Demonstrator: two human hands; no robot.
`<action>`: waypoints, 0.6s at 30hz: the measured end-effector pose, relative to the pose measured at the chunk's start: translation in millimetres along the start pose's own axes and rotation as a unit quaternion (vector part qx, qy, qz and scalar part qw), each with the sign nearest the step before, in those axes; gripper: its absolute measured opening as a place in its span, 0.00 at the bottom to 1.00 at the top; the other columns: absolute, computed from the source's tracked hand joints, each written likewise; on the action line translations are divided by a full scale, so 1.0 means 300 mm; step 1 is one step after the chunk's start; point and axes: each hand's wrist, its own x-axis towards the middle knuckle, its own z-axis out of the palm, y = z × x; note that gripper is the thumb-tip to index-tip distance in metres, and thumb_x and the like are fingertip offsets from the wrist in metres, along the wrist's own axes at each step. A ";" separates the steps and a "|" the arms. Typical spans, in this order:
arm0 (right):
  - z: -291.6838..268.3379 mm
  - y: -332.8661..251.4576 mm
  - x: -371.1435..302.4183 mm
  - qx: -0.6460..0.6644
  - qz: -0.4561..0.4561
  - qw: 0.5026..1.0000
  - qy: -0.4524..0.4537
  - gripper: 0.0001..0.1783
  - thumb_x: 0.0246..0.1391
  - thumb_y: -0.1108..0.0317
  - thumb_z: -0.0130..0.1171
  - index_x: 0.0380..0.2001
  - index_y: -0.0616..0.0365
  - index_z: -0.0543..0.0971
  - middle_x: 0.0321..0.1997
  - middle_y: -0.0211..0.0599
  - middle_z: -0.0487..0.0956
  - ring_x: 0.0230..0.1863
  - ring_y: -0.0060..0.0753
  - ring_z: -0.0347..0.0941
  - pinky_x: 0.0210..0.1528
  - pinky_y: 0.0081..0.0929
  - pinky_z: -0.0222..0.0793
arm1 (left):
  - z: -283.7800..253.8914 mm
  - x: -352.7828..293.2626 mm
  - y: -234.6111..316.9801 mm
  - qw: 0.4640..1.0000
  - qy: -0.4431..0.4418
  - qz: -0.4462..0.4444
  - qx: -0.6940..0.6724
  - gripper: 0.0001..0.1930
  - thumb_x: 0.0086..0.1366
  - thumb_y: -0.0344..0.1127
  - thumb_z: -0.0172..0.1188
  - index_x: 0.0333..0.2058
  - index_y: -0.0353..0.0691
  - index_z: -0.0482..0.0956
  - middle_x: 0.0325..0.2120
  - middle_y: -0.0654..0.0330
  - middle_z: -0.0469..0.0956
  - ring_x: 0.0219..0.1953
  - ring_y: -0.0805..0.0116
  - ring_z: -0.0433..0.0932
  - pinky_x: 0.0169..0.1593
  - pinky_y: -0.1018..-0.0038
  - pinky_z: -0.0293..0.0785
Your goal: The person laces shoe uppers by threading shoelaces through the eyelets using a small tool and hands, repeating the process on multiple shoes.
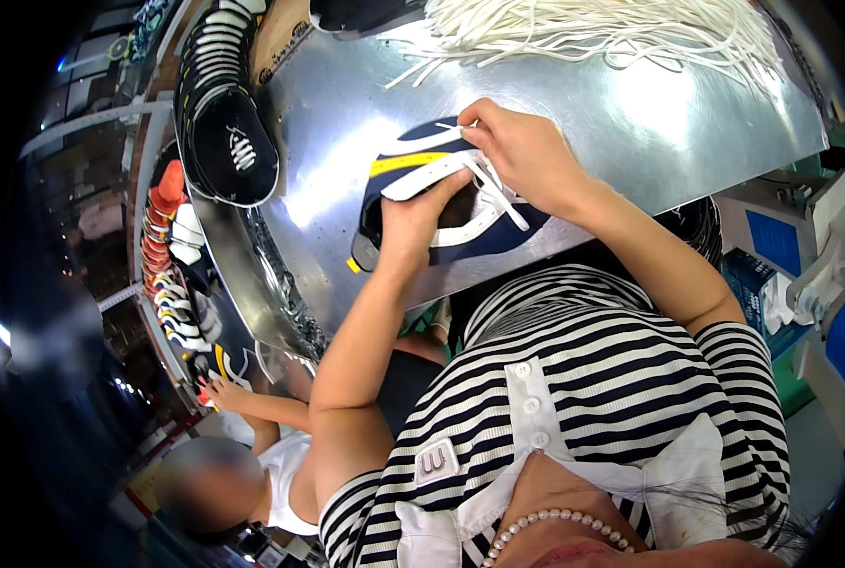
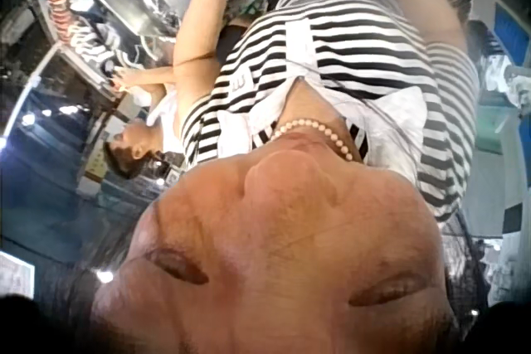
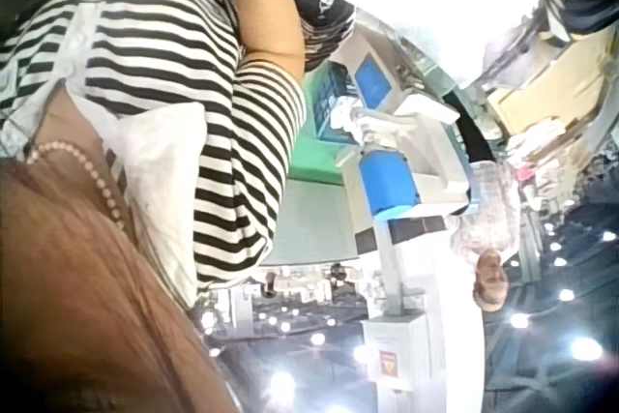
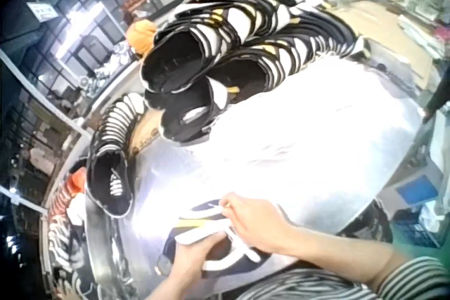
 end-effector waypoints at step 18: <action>0.055 0.011 0.008 -0.132 -0.044 0.983 0.122 0.09 0.60 0.65 0.53 0.33 0.61 0.71 0.26 0.44 0.79 0.27 0.47 0.78 0.29 0.39 0.73 | -0.369 -0.474 0.458 0.718 -0.117 0.312 -0.611 0.08 0.54 0.19 0.56 0.31 0.36 0.67 0.24 0.63 0.61 0.25 0.74 0.61 0.28 0.79 0.61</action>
